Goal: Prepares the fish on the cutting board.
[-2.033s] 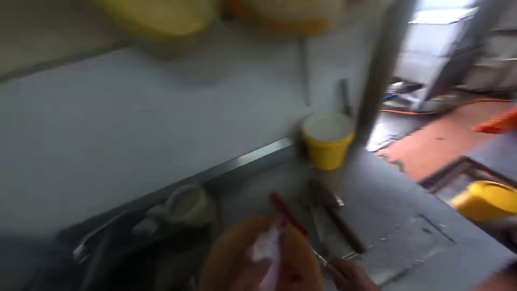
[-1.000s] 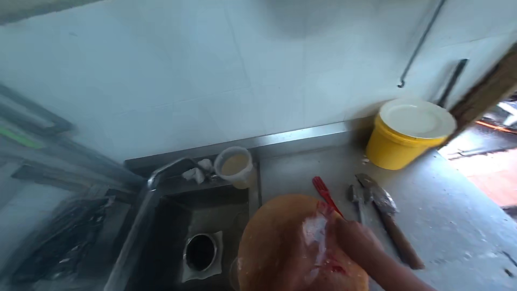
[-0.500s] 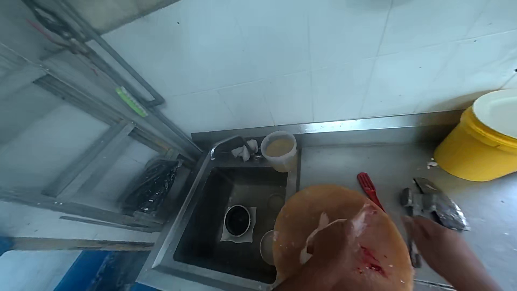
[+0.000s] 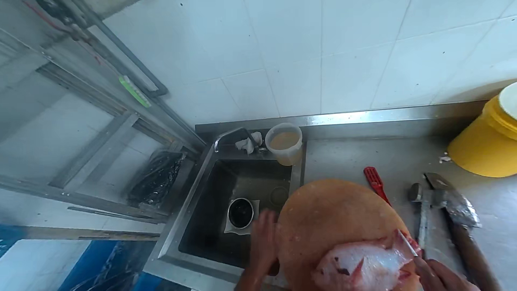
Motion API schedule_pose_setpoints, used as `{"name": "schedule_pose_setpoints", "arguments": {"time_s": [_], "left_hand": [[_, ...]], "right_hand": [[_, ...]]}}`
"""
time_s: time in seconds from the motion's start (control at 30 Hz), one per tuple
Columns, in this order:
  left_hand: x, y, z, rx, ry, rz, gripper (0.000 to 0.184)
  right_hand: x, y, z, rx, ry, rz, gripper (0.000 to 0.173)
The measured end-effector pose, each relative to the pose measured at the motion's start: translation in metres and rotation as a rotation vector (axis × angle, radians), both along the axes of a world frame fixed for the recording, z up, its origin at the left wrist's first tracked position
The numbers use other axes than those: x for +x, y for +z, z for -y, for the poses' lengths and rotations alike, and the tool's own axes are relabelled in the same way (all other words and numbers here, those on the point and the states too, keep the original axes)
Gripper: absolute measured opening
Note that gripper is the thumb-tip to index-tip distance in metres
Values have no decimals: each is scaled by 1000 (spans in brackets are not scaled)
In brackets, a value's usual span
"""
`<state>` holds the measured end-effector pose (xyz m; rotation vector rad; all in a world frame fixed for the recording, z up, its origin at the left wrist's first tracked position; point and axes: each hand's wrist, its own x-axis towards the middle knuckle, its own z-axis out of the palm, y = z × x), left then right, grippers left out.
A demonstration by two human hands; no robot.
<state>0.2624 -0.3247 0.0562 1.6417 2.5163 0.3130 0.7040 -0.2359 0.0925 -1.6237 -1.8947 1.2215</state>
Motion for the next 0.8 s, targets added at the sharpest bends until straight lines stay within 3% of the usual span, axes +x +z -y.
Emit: {"name": "schedule_pose_setpoints", "arguments": {"time_s": [0.1,0.17,0.23,0.3,0.37,0.43,0.5,0.57,0.67,0.8], "left_hand": [[-66,14,-11,-133,387,-125,65],[-88,38,-19,-196,510,-153,74],[-63,63,-36,-105,314,-144,60],[-2,86,-44,-85,-19,35,48],[74,99,-41,-216,-330,262,53],[137,83,-25,-256,-528,291,78],[162,66,-11,-249,-533,300,101],[147,62,-1,-202,-410,353,108],[114,57,11,-258,-280,507,97],[117,47,-2,-246,-388,514,59]], "right_hand": [[7,14,2,-19,13,46,46],[6,25,2,-27,35,109,45],[12,31,8,-42,14,222,42],[15,26,14,-29,-12,357,42],[5,26,18,-51,-24,506,42],[-16,35,32,-167,50,636,37],[-27,37,60,-123,177,585,34],[-24,34,71,-33,186,471,32],[-7,21,55,-47,29,507,38],[-27,31,60,-174,195,478,42]]}}
